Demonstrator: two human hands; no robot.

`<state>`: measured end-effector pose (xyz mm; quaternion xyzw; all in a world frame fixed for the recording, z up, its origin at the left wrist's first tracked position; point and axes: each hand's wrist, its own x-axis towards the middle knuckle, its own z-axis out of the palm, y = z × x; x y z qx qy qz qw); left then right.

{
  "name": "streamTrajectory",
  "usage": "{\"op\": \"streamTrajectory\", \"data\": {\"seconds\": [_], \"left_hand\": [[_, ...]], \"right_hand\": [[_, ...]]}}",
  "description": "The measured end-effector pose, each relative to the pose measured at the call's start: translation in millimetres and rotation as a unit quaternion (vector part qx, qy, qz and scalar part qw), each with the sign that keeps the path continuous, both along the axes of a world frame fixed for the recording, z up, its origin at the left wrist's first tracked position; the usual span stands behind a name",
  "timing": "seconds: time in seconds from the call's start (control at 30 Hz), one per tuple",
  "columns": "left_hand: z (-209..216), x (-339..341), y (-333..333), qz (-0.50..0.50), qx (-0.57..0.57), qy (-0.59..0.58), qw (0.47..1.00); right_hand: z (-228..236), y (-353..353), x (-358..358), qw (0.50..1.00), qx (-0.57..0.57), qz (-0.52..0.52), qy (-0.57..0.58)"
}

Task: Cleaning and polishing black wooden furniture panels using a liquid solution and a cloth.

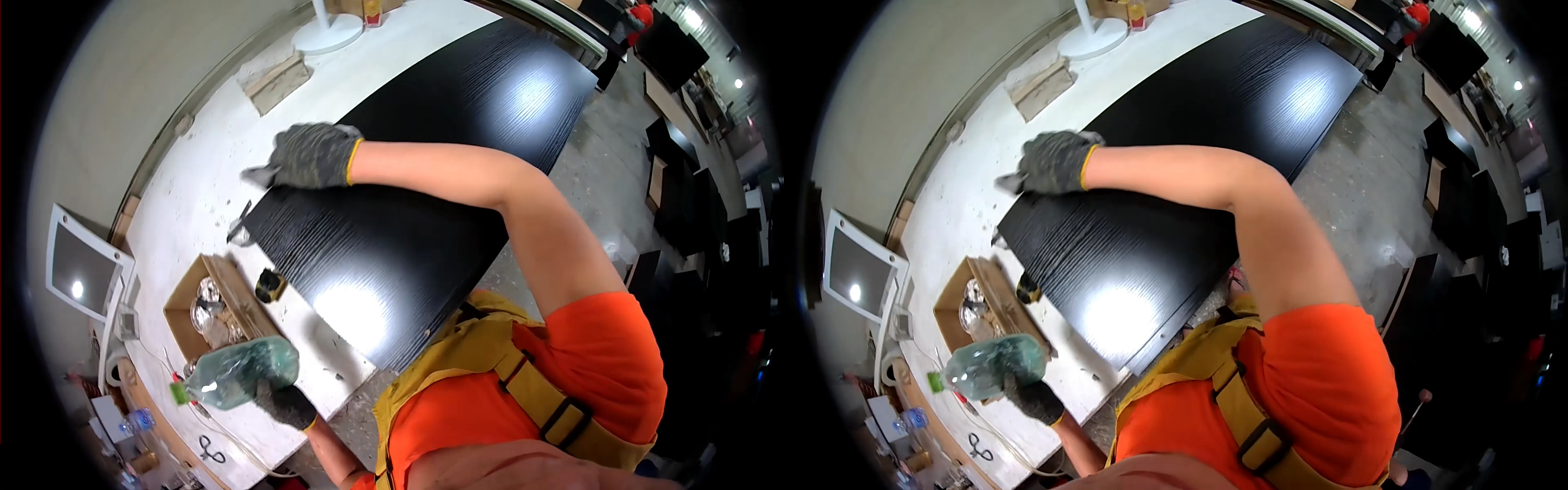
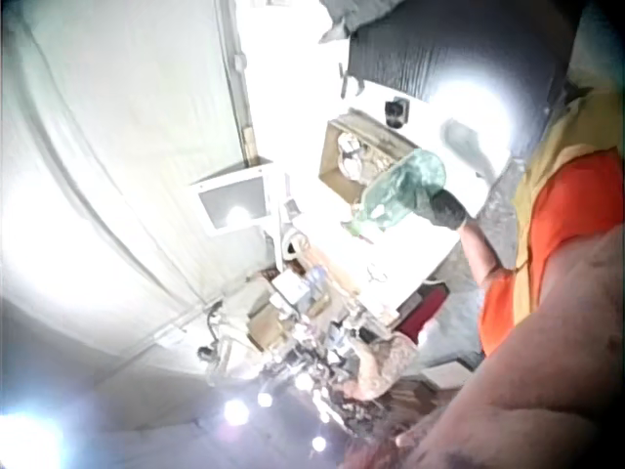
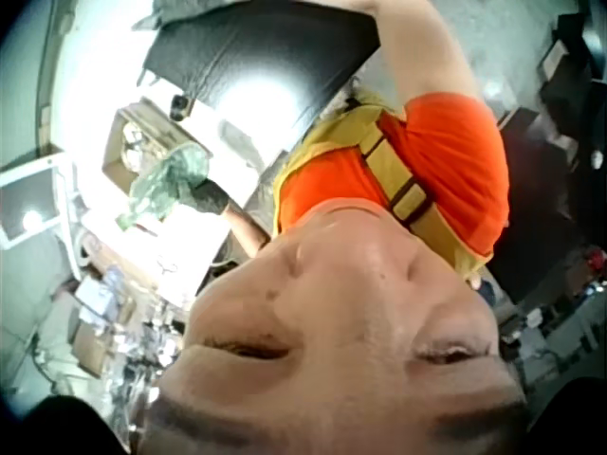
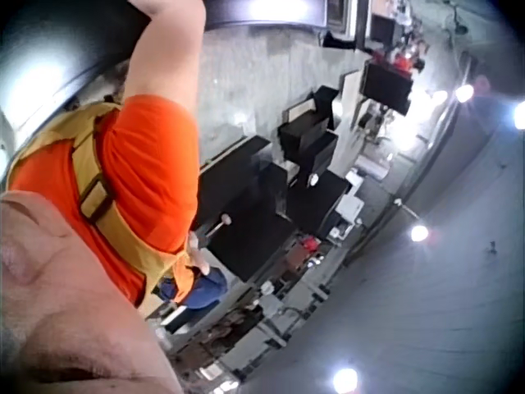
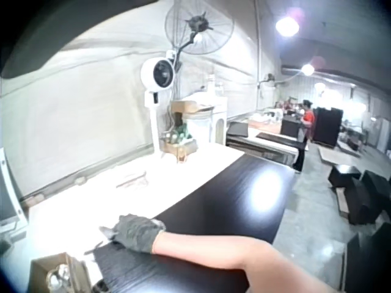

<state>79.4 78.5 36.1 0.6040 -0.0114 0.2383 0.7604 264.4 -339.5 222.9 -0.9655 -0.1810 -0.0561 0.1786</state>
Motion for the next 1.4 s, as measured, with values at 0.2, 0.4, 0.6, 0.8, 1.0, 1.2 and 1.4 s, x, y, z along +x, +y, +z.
{"op": "streamTrajectory", "data": {"seconds": [0.2,0.4,0.6,0.8,1.0,1.2,1.4], "left_hand": [[80.0,19.2,-45.9,0.185,0.284,-0.046,0.940],[165.1,41.4,-219.8,-0.051,0.319,-0.114,0.940],[159.8,135.2,-410.8,-0.173,0.397,-0.033,0.901],[149.6,215.6,-548.4,-0.225,0.155,0.040,0.961],[147.5,225.4,-553.9,-0.250,0.137,0.049,0.957],[145.3,226.6,-554.3,-0.301,0.131,0.070,0.942],[140.7,227.6,-551.6,-0.292,0.100,0.082,0.948]], "right_hand": [[-18.7,-206.3,18.9,0.978,-0.147,-0.137,-0.063],[-29.2,-437.0,33.2,0.925,-0.197,-0.308,-0.101],[-34.2,-592.0,57.4,0.892,-0.182,-0.408,-0.077],[-46.7,-629.3,42.3,0.918,-0.164,-0.355,-0.067],[-47.3,-637.5,-41.6,0.927,-0.198,-0.286,-0.141],[-41.6,-625.4,-176.7,0.916,-0.058,-0.381,-0.113],[-24.6,-575.4,-297.2,0.930,-0.078,-0.342,-0.106]]}}
